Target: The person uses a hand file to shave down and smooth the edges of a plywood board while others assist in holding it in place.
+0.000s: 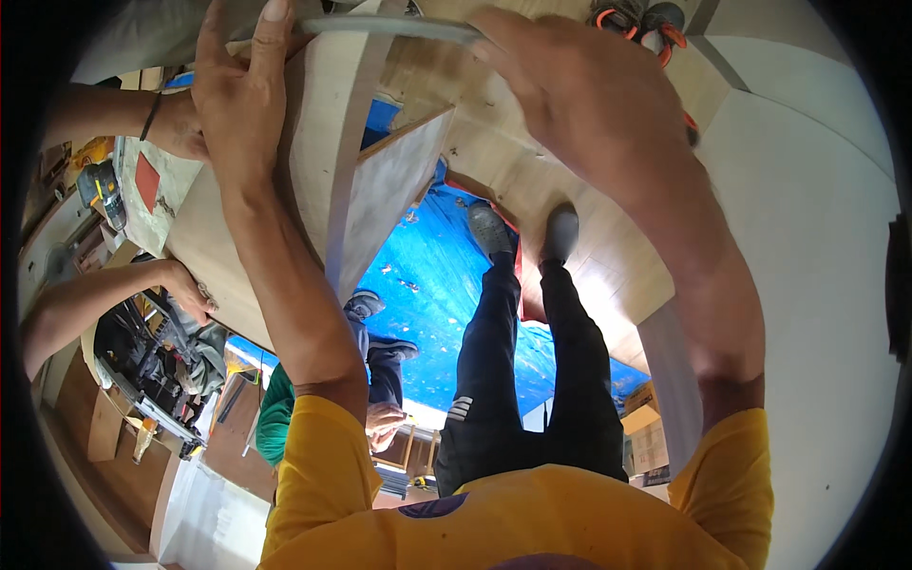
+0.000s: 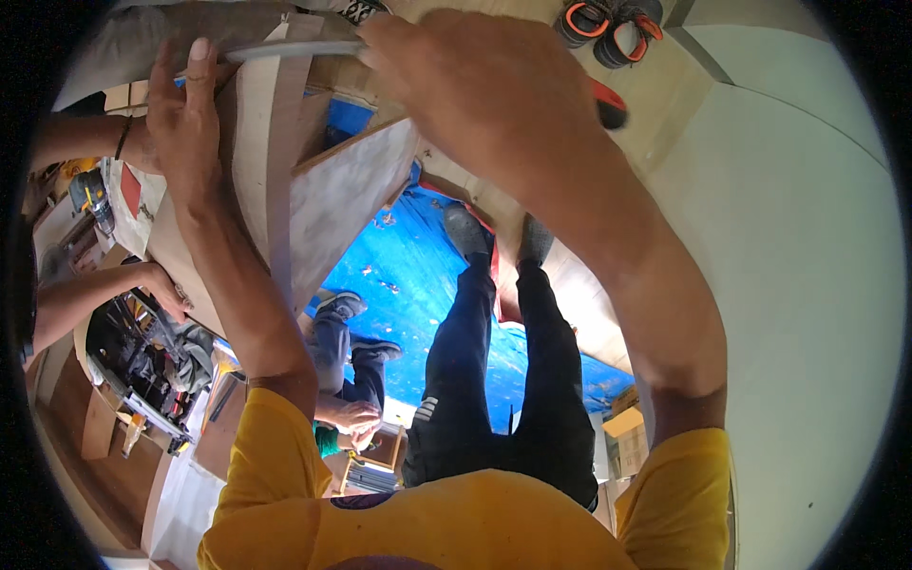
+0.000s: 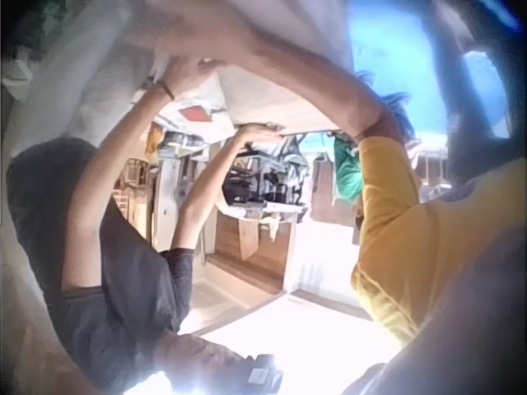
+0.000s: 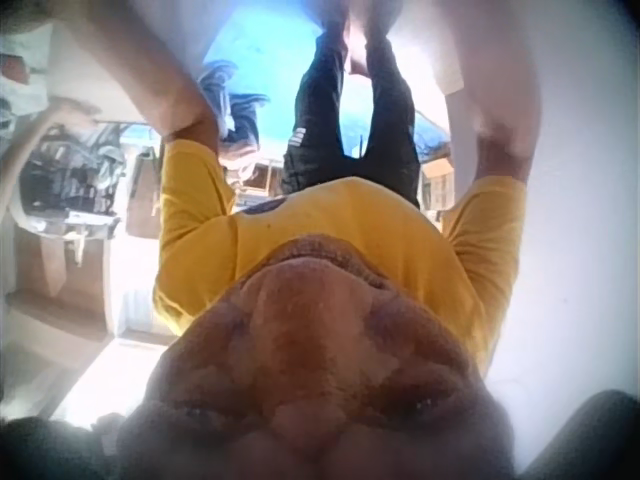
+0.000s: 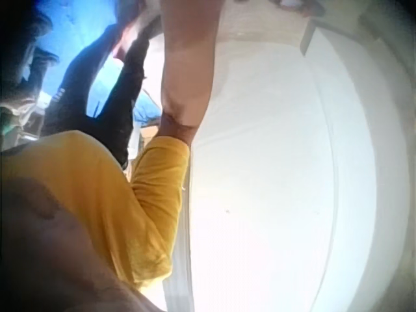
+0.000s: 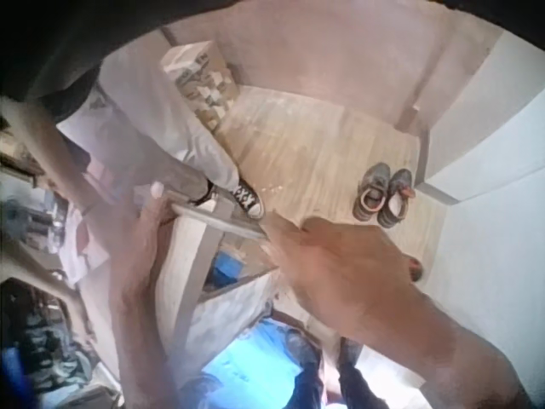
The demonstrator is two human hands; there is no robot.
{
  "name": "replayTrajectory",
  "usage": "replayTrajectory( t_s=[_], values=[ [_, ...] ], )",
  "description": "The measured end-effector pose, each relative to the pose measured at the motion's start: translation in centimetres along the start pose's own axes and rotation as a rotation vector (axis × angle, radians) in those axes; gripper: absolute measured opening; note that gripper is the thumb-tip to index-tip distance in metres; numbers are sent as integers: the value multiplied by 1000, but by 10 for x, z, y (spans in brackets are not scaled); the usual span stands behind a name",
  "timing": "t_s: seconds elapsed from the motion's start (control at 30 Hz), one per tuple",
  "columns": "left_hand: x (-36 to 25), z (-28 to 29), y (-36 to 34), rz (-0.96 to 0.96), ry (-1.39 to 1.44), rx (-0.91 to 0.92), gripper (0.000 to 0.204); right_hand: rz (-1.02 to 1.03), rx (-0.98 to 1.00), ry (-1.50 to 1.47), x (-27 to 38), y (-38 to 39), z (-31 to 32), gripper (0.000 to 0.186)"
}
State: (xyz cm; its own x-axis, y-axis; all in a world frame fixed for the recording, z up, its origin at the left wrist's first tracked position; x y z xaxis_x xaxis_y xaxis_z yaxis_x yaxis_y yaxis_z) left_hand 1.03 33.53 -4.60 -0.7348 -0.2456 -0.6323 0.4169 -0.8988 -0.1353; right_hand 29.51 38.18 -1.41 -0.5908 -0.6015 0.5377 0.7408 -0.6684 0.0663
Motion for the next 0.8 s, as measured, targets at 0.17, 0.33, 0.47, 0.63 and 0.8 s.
replayTrajectory(
  t_s=[0.17,0.33,0.47,0.63,0.8],
  values=[
    [-63,-13,19,21,61,49,84,130,-135,-69,-9,12,-2,24],
    [-56,-10,12,66,12,47,80,153,-203,-44,-6,-7,0,22],
    [-50,-10,7,73,-33,45,77,128,-151,2,-4,-7,1,23],
    [-39,-15,0,66,-106,56,74,3,-58,54,2,-8,1,23],
    [-30,-13,-12,55,-249,54,71,76,-120,-30,3,-7,9,22]
  ],
)
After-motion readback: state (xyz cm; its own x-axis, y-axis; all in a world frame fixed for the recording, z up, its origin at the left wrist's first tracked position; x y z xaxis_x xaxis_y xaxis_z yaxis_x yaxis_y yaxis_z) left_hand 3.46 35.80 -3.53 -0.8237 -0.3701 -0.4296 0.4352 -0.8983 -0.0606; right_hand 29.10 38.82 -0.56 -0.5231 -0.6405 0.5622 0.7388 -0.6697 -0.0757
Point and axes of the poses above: each hand's wrist, its own y-axis away from the middle knuckle, its own z-axis out of the back of the hand, x = y × z, the point moved 7 cm from there along -y, towards the middle knuckle, and after that the axes turned 3 degrees about x, right-handed, at the moved point
